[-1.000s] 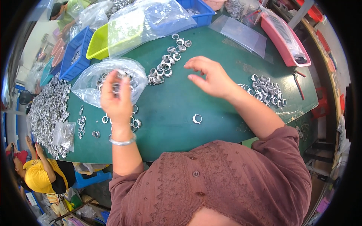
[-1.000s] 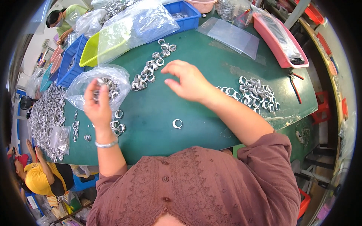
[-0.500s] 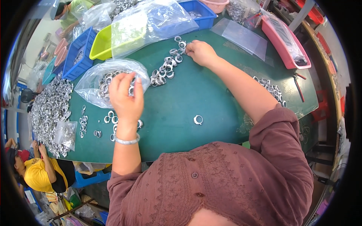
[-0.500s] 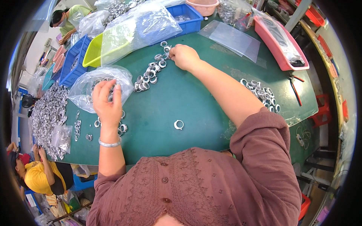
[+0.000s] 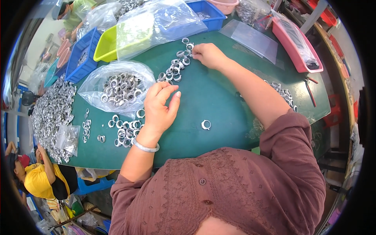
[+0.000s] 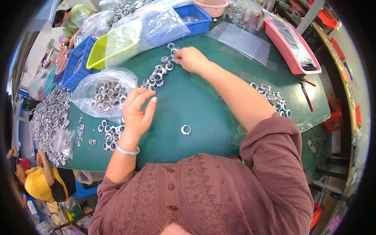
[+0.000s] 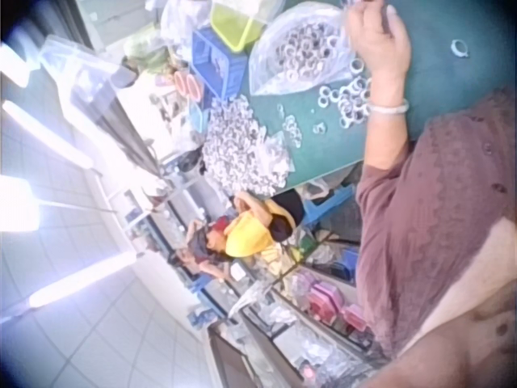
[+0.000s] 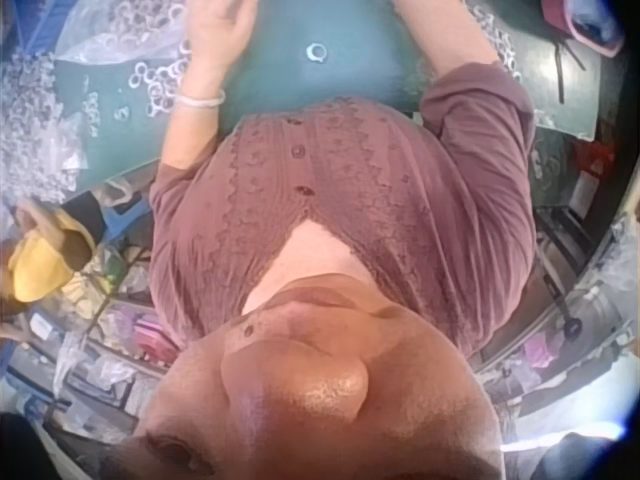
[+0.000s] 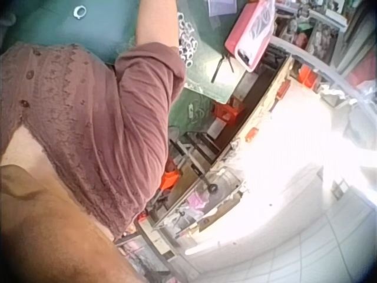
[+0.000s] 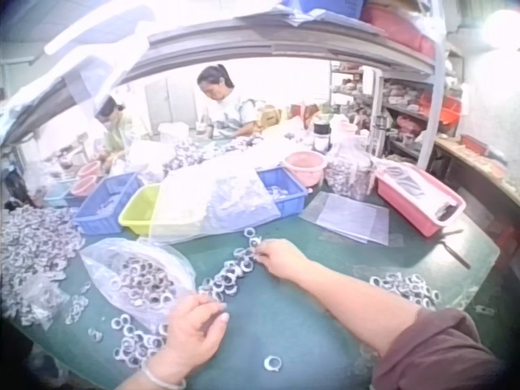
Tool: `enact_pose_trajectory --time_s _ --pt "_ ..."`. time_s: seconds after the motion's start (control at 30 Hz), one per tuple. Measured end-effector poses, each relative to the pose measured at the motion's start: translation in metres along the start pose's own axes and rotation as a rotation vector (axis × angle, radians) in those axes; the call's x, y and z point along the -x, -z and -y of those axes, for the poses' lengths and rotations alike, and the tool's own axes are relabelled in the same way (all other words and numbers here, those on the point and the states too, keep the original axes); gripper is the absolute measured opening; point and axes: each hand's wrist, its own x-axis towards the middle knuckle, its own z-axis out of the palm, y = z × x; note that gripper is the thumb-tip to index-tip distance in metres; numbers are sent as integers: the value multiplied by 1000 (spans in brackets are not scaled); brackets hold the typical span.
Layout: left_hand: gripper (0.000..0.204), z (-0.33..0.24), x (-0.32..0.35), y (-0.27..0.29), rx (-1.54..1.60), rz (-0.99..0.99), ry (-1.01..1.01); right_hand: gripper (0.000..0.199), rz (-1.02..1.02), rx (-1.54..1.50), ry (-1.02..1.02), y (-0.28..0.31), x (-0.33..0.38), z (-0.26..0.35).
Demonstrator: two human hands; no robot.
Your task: The person picks up small metal rings and white plastic components, fits them together by hand, and places the assembled items into a collection on the table.
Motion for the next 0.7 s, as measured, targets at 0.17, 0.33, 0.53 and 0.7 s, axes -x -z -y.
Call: enact_pose_trajectory --time_s 0.17,0.33,0.53,0.7 --pt "22 -2 2 -2 262 31 273 13 188 -993 -334 25 26 30" --pt "33 2 3 -17 621 -17 469 11 237 -1357 -212 31 63 74" --pt "30 -15 2 -16 754 76 432 13 117 -1403 -195 27 88 94" --pt "28 -14 8 -24 797 50 397 13 56 -1398 -198 19 94 94"
